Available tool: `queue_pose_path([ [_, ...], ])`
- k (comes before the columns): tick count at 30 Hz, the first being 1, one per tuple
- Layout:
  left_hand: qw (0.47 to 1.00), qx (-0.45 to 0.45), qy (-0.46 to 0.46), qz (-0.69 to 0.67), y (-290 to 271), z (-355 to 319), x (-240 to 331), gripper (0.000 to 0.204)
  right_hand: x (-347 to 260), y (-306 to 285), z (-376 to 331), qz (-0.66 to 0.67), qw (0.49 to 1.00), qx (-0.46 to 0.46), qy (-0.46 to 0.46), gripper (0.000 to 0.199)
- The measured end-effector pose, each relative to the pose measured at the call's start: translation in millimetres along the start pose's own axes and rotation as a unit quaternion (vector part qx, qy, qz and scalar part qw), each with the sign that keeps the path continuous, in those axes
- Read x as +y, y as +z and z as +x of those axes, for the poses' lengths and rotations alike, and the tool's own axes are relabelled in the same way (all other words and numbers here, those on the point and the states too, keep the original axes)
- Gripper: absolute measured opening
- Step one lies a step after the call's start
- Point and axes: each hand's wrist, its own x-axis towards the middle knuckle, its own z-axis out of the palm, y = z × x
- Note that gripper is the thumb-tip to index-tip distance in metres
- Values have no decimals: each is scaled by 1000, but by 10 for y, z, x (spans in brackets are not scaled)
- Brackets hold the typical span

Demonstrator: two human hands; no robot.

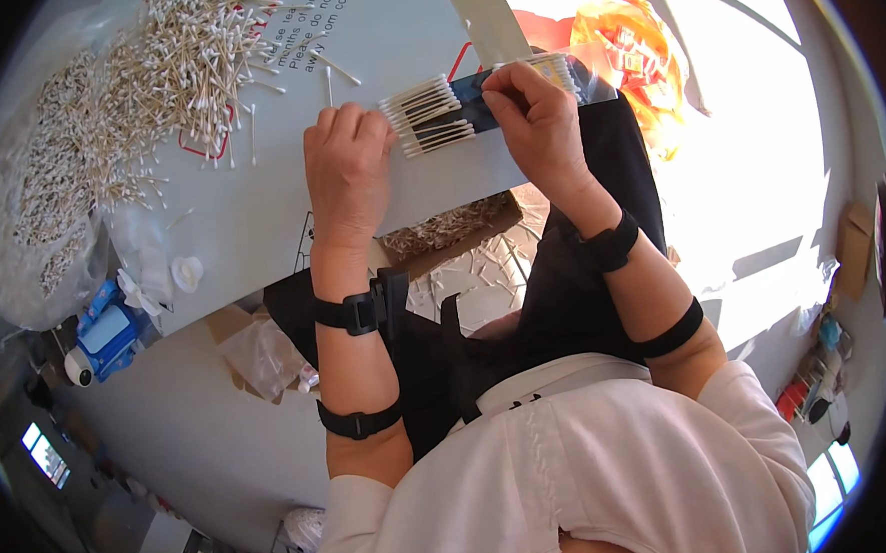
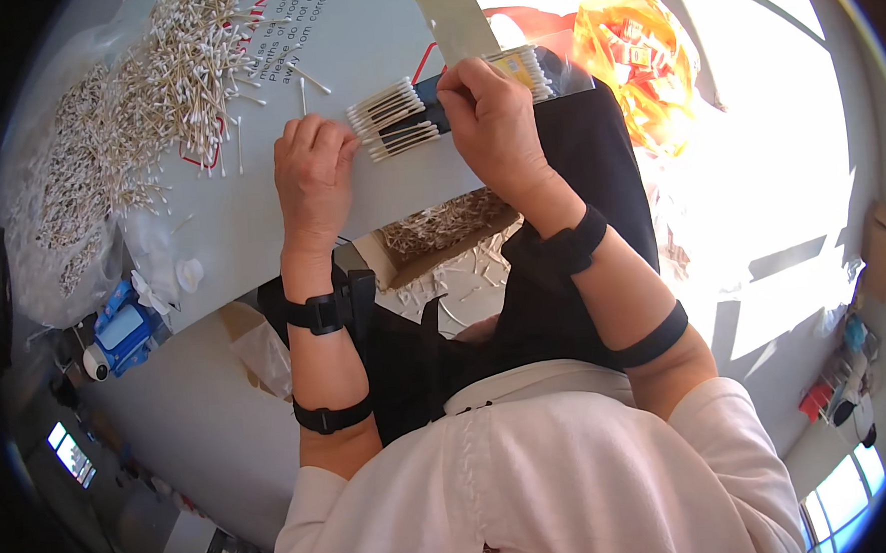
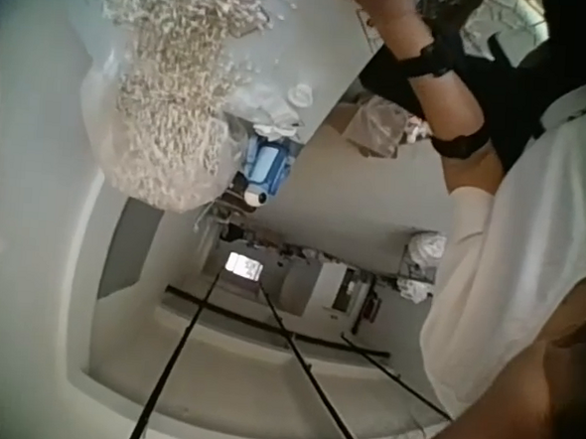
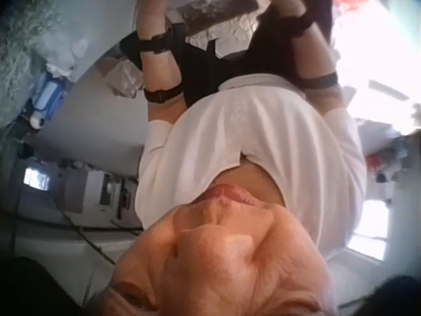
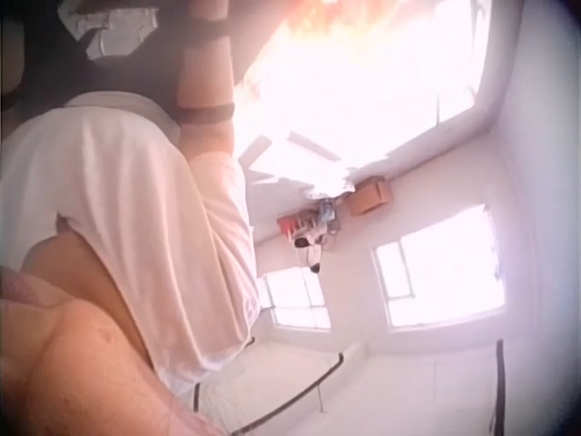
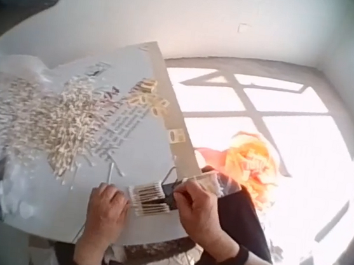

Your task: Packaging cotton swabs into small plastic sleeves and applying labels.

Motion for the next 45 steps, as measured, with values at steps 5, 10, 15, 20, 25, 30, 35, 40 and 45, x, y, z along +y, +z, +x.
queue_pose_path([
  [5,995,-62,82,9,76,120,116,19,28,7,-10,70,996,5,63,7],
  [10,993,-79,88,10,114,131,98,10,75,47,-30,50,998,2,46,8],
  [15,996,-61,3,-63,158,-13,79,16,83,138,4,103,994,21,0,15],
  [20,850,155,-195,-465,426,-81,255,41,107,382,45,214,977,17,-15,29],
  [25,820,212,-217,-485,597,20,419,46,102,504,174,191,980,38,-45,34],
  [30,805,226,-231,-497,643,61,510,46,127,534,142,178,983,25,-46,33],
  [35,798,183,-226,-528,572,27,439,46,167,409,146,218,976,5,-14,33],
  [40,957,90,-89,-259,344,-143,206,51,53,-178,230,-75,969,-128,-196,42],
  [45,994,34,-24,-105,248,-314,181,61,38,-322,103,-173,958,-103,-207,35],
])
